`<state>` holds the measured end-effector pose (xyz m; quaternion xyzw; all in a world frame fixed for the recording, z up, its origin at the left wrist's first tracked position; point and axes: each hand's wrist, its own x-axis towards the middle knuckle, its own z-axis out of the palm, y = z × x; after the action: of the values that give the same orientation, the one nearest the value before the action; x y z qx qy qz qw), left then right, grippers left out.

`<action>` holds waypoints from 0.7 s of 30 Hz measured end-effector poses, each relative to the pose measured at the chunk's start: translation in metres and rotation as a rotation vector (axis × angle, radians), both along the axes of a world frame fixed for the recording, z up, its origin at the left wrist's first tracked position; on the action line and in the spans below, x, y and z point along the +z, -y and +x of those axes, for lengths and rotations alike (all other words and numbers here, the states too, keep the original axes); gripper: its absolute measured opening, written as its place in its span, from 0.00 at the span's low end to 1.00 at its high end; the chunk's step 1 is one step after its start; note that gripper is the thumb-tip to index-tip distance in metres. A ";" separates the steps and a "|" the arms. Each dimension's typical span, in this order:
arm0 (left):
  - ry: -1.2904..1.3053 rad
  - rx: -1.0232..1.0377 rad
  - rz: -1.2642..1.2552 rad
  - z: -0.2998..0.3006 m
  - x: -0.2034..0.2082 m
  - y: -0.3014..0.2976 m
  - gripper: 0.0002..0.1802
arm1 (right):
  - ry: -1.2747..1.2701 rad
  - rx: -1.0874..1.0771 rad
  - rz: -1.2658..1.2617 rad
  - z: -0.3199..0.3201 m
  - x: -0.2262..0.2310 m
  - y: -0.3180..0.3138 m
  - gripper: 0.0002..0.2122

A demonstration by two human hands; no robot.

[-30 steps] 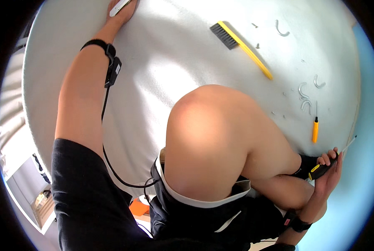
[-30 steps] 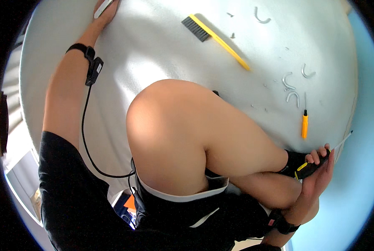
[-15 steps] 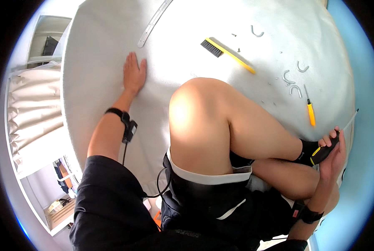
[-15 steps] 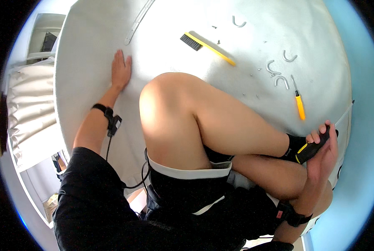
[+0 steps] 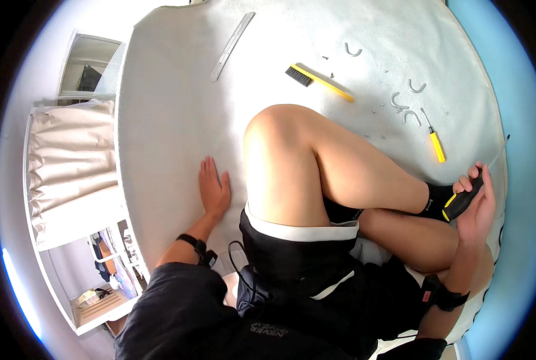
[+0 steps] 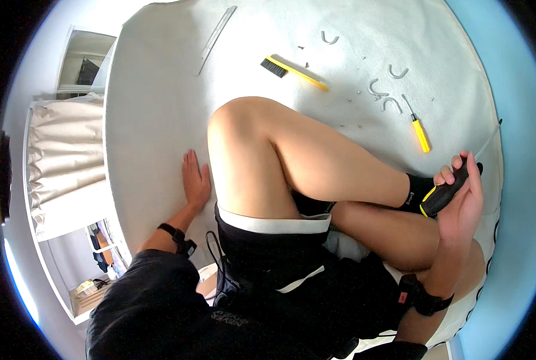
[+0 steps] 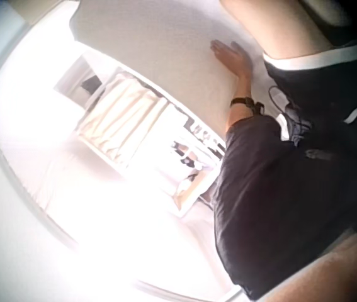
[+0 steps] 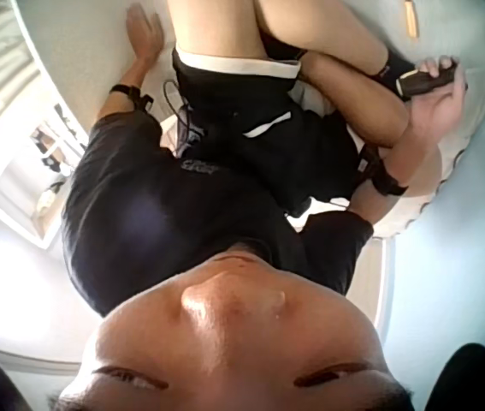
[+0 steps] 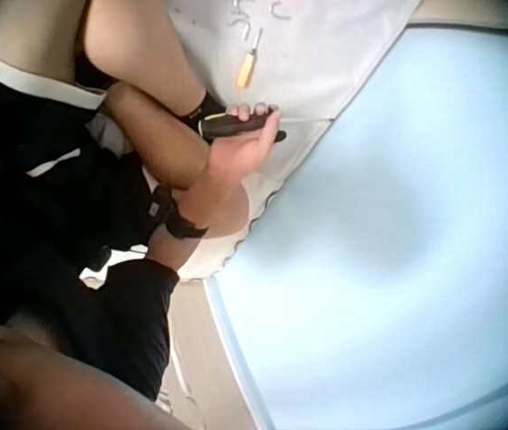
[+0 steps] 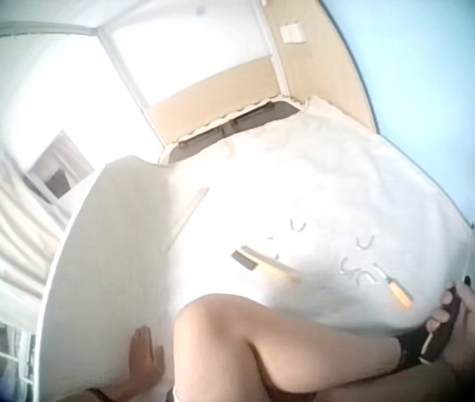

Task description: The person unscrews a screw from a curved metal rail using a screwdriver and places the tool and rail on the surface.

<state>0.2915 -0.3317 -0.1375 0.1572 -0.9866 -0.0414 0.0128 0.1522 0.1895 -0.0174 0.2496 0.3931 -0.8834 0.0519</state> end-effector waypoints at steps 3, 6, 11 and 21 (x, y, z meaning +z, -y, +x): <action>0.038 0.006 0.049 0.035 0.001 -0.015 0.32 | -0.003 0.010 0.000 0.001 0.001 0.003 0.07; 0.078 -0.028 0.060 0.071 0.010 -0.029 0.32 | -0.019 0.031 -0.028 -0.001 -0.004 -0.001 0.07; 0.078 -0.044 0.137 0.113 0.006 -0.050 0.32 | -0.019 0.042 -0.005 -0.001 -0.005 0.003 0.07; -0.033 0.003 0.257 0.121 -0.008 -0.045 0.34 | -0.010 0.063 -0.022 -0.002 -0.006 0.004 0.06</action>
<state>0.4120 -0.2870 -0.1457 0.1581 -0.9726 -0.1703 0.0087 0.1504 0.1856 -0.0233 0.2318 0.3915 -0.8868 0.0806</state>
